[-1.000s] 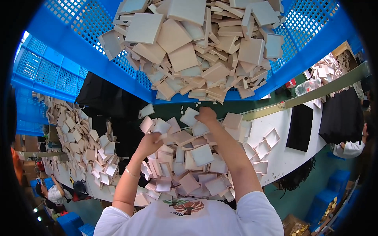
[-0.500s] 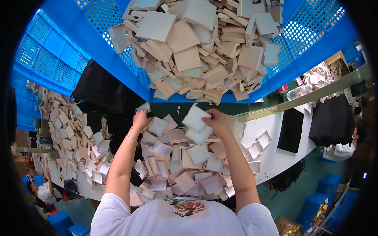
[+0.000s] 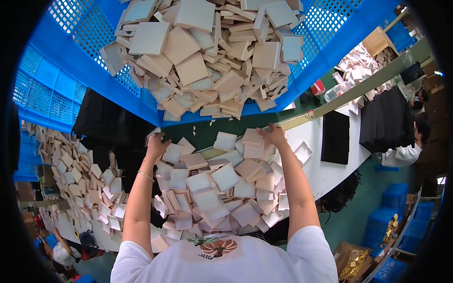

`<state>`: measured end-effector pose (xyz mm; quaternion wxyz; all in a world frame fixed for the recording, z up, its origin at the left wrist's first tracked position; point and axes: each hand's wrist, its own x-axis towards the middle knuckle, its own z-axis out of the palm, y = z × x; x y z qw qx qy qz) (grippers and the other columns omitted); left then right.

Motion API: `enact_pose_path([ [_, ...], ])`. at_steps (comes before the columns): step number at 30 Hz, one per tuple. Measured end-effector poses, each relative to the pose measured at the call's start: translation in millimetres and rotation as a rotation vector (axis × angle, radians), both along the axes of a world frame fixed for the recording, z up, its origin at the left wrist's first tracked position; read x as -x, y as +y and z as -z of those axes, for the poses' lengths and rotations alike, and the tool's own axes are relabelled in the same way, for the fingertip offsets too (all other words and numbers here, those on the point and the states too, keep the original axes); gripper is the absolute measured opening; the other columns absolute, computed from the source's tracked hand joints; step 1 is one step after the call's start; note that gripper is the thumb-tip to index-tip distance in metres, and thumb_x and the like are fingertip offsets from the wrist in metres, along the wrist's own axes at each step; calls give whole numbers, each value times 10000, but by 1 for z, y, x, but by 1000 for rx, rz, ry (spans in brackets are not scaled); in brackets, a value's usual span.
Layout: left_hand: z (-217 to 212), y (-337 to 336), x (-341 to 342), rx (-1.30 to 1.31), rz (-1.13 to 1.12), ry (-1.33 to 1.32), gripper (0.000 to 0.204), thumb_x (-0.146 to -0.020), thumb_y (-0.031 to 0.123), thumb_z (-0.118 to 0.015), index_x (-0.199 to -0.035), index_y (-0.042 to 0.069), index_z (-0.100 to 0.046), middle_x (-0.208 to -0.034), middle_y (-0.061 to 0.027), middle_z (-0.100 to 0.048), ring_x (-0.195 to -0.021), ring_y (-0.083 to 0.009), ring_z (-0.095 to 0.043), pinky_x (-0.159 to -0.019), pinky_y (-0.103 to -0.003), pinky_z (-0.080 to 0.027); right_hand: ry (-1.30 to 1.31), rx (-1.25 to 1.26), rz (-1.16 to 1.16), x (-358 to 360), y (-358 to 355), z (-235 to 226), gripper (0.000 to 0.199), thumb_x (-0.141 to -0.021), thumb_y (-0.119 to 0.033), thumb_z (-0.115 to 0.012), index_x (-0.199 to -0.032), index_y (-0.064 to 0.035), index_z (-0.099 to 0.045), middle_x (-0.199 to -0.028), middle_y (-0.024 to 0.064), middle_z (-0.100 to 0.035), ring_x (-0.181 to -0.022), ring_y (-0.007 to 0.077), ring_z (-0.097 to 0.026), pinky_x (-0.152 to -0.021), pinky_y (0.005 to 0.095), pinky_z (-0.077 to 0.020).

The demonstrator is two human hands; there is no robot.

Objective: Packing black foam inserts into cardboard boxes and stacking them.

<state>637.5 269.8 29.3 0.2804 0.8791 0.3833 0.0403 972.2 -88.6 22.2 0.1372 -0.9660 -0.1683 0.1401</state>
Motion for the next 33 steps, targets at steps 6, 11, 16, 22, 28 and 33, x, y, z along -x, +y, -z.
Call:
enact_pose_path([
  [6, 0, -4, -11, -111, -196, -133, 629, -753, 197, -776, -1291, -5, -522, -1190, -255, -578, -1128, -414, -550, -959, -441, -468, 172, -128, -160, 43, 4, 25, 544, -729, -541, -745, -1053, -105, -741, -1038, 212, -658, -1041, 378, -601, -928, 409, -499],
  [11, -11, 11, -25, -175, -402, -490, 778, -725, 91, -782, -1380, 11, -370, -1266, -234, -495, -1175, -380, -516, -999, -408, -448, 229, -109, -214, 40, -6, -1, 507, -746, -437, -764, -1118, -100, -696, -1030, 172, -651, -1001, 328, -609, -915, 393, -490],
  [16, -12, 19, -35, -115, -403, -655, 793, -725, 80, -772, -1386, -5, -343, -1325, -229, -442, -1204, -361, -494, -1026, -414, -429, 616, -281, -169, 40, -22, -40, 525, -750, -320, -802, -1138, -23, -613, -963, 74, -637, -964, 204, -600, -849, 335, -488],
  [22, -13, 26, -28, -58, -366, -621, 759, -737, 98, -780, -1371, -9, -377, -1293, -225, -493, -1191, -357, -514, -1009, -414, -437, 653, -715, 32, 53, -49, -44, 377, -773, -114, -791, -1066, -12, -577, -951, 46, -634, -839, 135, -599, -756, 260, -490],
  [28, -24, 32, -17, -16, -353, -559, 737, -759, 128, -789, -1371, 11, -396, -1256, -205, -542, -1165, -326, -537, -993, -401, -441, 679, -1028, 208, 90, -42, -115, 344, -800, -52, -749, -1088, 3, -568, -935, 61, -653, -842, 124, -613, -742, 257, -507],
  [33, -28, 39, -14, 24, -333, -603, 747, -755, 113, -798, -1378, 21, -395, -1264, -194, -542, -1163, -302, -536, -1008, -394, -421, 1204, -973, 62, 159, -21, -136, 400, -830, -105, -755, -1172, -22, -565, -1007, 55, -664, -929, 141, -642, -789, 302, -530],
])
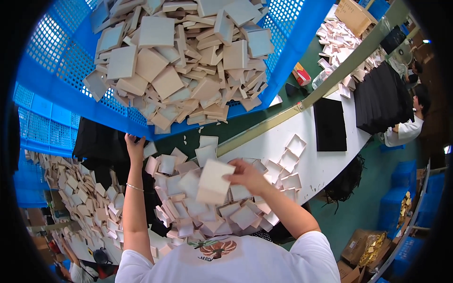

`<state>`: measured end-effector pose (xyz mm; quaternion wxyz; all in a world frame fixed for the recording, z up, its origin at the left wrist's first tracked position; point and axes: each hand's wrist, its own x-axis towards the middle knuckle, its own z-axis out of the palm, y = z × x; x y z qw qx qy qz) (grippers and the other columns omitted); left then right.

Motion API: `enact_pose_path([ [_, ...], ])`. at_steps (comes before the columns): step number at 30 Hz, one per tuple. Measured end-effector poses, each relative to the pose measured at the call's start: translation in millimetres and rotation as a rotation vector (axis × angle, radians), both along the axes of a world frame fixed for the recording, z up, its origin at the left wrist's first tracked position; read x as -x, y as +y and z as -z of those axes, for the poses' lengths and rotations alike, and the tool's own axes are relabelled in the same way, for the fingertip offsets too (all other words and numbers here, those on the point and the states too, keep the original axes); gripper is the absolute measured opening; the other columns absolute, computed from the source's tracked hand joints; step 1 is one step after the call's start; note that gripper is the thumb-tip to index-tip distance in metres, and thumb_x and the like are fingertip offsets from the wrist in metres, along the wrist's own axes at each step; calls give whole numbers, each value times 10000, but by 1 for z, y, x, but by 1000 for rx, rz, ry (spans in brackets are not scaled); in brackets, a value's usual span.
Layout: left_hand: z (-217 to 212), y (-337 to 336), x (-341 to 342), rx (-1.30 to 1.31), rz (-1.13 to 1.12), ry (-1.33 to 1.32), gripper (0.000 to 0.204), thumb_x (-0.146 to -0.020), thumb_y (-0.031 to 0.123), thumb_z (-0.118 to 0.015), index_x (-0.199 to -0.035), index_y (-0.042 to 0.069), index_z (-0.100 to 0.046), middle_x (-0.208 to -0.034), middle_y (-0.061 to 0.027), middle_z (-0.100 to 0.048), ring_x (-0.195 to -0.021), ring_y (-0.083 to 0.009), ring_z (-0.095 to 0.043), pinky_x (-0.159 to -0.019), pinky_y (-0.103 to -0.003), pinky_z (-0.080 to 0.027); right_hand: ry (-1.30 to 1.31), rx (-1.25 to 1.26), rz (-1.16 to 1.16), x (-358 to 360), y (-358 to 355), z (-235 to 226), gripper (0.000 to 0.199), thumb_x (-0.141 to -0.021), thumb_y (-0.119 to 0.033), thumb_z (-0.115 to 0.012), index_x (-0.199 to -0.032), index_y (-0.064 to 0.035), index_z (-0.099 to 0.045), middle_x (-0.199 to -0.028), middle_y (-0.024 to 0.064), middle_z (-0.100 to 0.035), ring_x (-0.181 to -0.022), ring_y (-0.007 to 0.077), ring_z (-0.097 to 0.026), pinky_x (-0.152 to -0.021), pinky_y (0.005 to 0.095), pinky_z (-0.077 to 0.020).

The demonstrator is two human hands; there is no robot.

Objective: Packing black foam inserts into cardboard boxes and stacking them.

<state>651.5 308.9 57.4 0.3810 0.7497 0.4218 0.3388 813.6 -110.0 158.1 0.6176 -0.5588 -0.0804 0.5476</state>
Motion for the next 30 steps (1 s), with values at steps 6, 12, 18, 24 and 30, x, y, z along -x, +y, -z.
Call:
enact_pose_path([
  [6, -25, -11, 11, 66, -27, 51, 752, -789, 89, -778, -1422, 81, -373, -1340, -185, -486, -1219, -322, -490, -1018, -431, -407, -932, 378, 98, -116, 12, 93, 199, -890, -214, -673, -1013, -60, -701, -949, 124, -708, -816, 205, -657, -760, 350, -527],
  [12, -36, -18, 4, 111, 15, 75, 693, -816, 98, -757, -1404, 80, -393, -1338, -139, -499, -1235, -293, -485, -1002, -412, -424, -1407, 817, -42, -283, -21, 196, 541, -728, -27, -718, -1242, -130, -587, -1380, 149, -496, -1206, 386, -532, -1017, 437, -461],
  [18, -37, -3, 13, 100, 27, 62, 541, -830, 83, -742, -1294, 48, -468, -1211, -104, -570, -1156, -241, -545, -965, -360, -446, -1358, 932, -264, -256, -17, 155, 97, -813, -63, -590, -867, -79, -670, -1005, 145, -653, -931, 346, -649, -813, 452, -525],
  [24, -50, 7, -4, -26, 49, 114, 219, -882, 116, -708, -1053, 7, -626, -875, -72, -688, -796, -134, -651, -751, -285, -508, -1163, 472, -239, -90, -28, 33, 89, -817, -79, -625, -888, -61, -677, -899, 132, -656, -850, 334, -655, -733, 412, -522],
  [30, -56, 6, -3, -126, 20, 154, 228, -882, 175, -727, -1016, 3, -662, -827, -94, -699, -726, -145, -654, -710, -291, -512, -918, 239, -190, -65, 2, 21, 351, -815, -207, -751, -1117, -69, -638, -907, 115, -639, -684, 211, -633, -661, 360, -510],
])
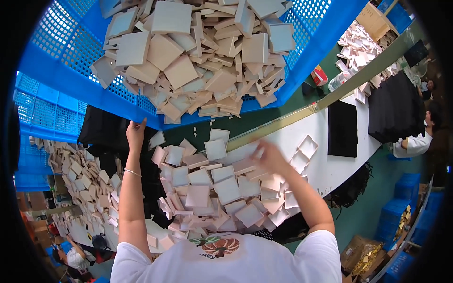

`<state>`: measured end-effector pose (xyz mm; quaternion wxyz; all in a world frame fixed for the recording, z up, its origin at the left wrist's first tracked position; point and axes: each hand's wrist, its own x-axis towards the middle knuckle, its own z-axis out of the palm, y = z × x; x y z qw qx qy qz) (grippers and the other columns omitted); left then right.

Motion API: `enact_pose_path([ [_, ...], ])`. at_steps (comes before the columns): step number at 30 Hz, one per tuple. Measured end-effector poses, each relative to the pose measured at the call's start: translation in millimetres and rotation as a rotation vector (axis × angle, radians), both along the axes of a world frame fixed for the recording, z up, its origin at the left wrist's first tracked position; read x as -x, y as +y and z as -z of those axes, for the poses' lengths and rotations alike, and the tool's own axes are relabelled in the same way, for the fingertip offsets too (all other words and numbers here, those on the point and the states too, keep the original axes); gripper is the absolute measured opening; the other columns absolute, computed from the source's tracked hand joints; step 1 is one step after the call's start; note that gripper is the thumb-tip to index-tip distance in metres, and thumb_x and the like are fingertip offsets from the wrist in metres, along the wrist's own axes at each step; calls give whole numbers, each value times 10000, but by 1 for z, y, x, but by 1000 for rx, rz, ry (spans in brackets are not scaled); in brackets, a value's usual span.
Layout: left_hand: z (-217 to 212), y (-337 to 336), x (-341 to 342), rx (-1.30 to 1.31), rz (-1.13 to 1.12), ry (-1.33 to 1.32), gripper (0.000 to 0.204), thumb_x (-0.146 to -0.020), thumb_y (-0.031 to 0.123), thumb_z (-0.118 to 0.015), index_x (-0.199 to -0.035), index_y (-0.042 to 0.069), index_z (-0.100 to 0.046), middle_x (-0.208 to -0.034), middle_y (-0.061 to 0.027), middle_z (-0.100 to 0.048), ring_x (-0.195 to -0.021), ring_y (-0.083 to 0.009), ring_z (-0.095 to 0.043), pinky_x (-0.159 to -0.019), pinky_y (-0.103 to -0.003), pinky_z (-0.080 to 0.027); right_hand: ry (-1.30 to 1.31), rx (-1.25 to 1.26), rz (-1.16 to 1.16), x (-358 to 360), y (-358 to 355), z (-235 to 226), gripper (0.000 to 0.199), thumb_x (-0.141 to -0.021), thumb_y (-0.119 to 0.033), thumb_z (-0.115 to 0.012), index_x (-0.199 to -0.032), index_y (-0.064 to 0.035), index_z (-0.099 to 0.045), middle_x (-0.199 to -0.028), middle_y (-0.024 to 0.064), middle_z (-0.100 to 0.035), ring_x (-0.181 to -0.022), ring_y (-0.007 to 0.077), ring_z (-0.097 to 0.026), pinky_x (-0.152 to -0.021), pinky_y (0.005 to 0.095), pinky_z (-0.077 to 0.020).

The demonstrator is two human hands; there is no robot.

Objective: Packing black foam inserts into cardboard boxes and stacking them.

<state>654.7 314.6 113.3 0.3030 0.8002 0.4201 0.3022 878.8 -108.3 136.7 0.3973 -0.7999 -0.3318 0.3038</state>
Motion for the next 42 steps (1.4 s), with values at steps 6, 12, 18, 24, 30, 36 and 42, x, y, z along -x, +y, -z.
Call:
enact_pose_path([
  [6, 13, -2, -6, -57, 33, -98, 243, -880, 157, -720, -1056, 10, -642, -856, -123, -697, -727, -195, -667, -693, -326, -530, -235, 384, -84, -147, 33, 71, 410, -878, -398, -682, -862, 12, -701, -748, 137, -691, -641, 251, -662, -632, 383, -540],
  [12, 14, -9, -10, -86, -6, -100, 225, -878, 159, -718, -1013, 2, -630, -845, -131, -686, -706, -221, -660, -679, -337, -529, -177, 269, -50, -28, 125, 158, 556, -793, -502, -725, -1140, -71, -672, -892, 194, -705, -862, 341, -687, -766, 420, -563],
  [18, 17, -7, -11, -84, -13, -83, 226, -888, 159, -717, -1027, -2, -644, -847, -100, -700, -709, -165, -651, -685, -315, -521, -262, 390, -200, -7, 140, 152, 517, -611, -379, -867, -977, -80, -658, -1010, 166, -675, -1061, 347, -611, -872, 429, -523],
  [24, 15, -6, -12, -96, -38, -42, 224, -873, 175, -719, -969, 4, -612, -839, -144, -651, -691, -236, -637, -660, -347, -510, -213, 64, 125, -12, 125, 143, 257, -725, -178, -803, -876, -49, -640, -821, 123, -699, -739, 269, -683, -732, 356, -549],
  [30, 11, -11, -16, -67, 3, -113, 229, -875, 188, -719, -966, 5, -617, -833, -138, -648, -678, -237, -628, -652, -345, -509, 185, -204, 24, 39, 126, 71, 169, -829, -121, -733, -946, -34, -646, -832, 93, -707, -742, 170, -681, -685, 304, -546],
  [36, 21, -3, -1, -86, -14, -82, 250, -882, 217, -719, -990, 11, -627, -868, -131, -661, -712, -231, -640, -679, -339, -523, 321, -130, -393, 104, 132, 28, 139, -904, -170, -698, -1002, -72, -693, -882, 11, -702, -775, 95, -624, -708, 263, -525],
  [42, 14, -9, -10, -53, -20, -122, 215, -890, 189, -706, -979, 12, -620, -838, -120, -644, -688, -206, -614, -666, -332, -505, -312, -272, 716, -85, 66, 105, 291, -841, -145, -684, -1102, -22, -644, -1048, 166, -649, -970, 284, -621, -872, 375, -496],
])
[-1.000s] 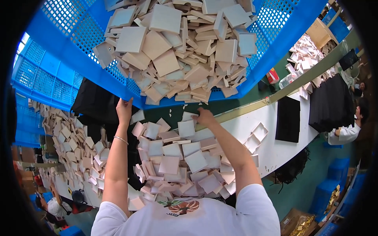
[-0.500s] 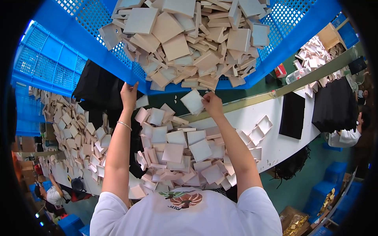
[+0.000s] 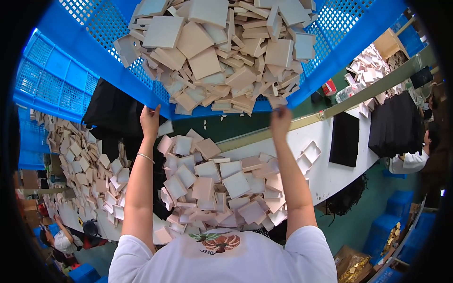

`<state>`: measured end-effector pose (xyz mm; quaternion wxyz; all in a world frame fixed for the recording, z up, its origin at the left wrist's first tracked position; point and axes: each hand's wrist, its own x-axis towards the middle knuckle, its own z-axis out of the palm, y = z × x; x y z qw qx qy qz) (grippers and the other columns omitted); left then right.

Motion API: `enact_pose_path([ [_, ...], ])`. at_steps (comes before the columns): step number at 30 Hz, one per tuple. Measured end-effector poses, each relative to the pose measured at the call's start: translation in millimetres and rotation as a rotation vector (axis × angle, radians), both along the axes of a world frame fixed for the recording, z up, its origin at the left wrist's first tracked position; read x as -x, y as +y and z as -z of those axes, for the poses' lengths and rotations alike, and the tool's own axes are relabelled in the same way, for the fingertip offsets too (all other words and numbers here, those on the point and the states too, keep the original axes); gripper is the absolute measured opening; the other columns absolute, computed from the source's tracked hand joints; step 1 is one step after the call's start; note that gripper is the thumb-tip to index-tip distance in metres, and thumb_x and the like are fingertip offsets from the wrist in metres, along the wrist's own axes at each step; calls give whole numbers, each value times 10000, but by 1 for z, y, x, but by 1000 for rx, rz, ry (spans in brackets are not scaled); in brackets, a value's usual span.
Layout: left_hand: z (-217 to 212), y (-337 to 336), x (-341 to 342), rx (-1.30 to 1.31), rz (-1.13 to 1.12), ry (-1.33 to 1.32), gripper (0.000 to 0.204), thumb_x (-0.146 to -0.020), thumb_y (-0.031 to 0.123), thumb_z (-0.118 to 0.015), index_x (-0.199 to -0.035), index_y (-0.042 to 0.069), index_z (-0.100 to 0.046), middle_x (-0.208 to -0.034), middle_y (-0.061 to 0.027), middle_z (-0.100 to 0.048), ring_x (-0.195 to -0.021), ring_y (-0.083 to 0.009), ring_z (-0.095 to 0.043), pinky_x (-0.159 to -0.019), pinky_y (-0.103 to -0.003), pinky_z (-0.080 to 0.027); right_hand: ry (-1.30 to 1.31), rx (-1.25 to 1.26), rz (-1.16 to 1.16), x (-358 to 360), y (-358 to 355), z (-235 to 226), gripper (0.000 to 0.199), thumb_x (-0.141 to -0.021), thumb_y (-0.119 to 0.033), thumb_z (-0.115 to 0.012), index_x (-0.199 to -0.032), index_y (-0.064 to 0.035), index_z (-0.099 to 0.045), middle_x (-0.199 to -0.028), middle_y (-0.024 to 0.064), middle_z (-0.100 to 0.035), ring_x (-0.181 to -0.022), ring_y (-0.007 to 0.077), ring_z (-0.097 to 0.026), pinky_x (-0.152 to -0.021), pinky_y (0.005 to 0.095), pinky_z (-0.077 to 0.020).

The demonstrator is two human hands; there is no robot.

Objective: Packing black foam inserts into cardboard boxes and stacking them.

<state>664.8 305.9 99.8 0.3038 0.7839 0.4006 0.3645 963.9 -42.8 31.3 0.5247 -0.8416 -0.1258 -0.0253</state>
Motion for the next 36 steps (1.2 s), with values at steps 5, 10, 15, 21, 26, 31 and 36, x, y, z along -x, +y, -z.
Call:
enact_pose_path([
  [5, 4, 0, -7, -27, 29, -21, 225, -896, 166, -690, -1046, 22, -604, -797, -136, -647, -645, -235, -608, -628, -347, -501, -276, -9, 246, -128, -58, -22, 592, -726, -54, -719, -1279, -20, -510, -1189, 151, -587, -1091, 276, -563, -948, 381, -454],
  [10, 9, 0, -2, -19, -19, 16, 294, -890, 160, -689, -1121, 31, -560, -783, -153, -652, -629, -265, -612, -606, -371, -499, 77, 2, -218, -141, -55, -46, 401, -804, -84, -711, -1187, -43, -601, -978, 34, -652, -920, 155, -605, -838, 319, -475],
  [15, 6, -2, 2, -3, -32, -12, 262, -896, 160, -685, -1084, 30, -557, -778, -163, -633, -636, -277, -602, -611, -378, -489, -109, 263, -167, -132, -40, -76, 437, -905, -419, -677, -967, 13, -665, -839, 177, -686, -786, 258, -664, -751, 382, -497],
  [21, -11, -25, 4, 46, -34, 9, 278, -903, 149, -683, -1126, 38, -559, -778, -161, -615, -618, -264, -561, -601, -371, -475, -229, 233, -136, -126, -65, -77, 447, -923, -424, -667, -907, 22, -653, -715, 53, -619, -639, 121, -596, -586, 292, -498],
  [26, -4, -39, 25, 73, -49, 13, 266, -910, 117, -670, -1132, 36, -548, -785, -152, -607, -618, -246, -549, -595, -359, -468, -158, 211, -181, -80, -81, -95, 398, -945, -369, -654, -916, 27, -649, -733, 57, -620, -638, 112, -588, -579, 281, -500],
  [31, -5, -31, 40, 67, -16, -37, 277, -913, 111, -659, -1149, 37, -533, -823, -167, -613, -651, -276, -570, -614, -377, -477, -230, 176, -118, -35, -95, -97, 377, -968, -305, -637, -772, 13, -584, -595, 40, -515, -574, 111, -441, -540, 312, -386],
  [36, -18, -45, 54, 134, -45, 66, 253, -911, 123, -663, -1100, 26, -526, -846, -189, -616, -698, -317, -602, -648, -399, -493, -176, 103, -85, 7, -118, -102, 337, -971, -266, -636, -785, 10, -584, -593, 32, -485, -579, 101, -414, -527, 299, -346],
])
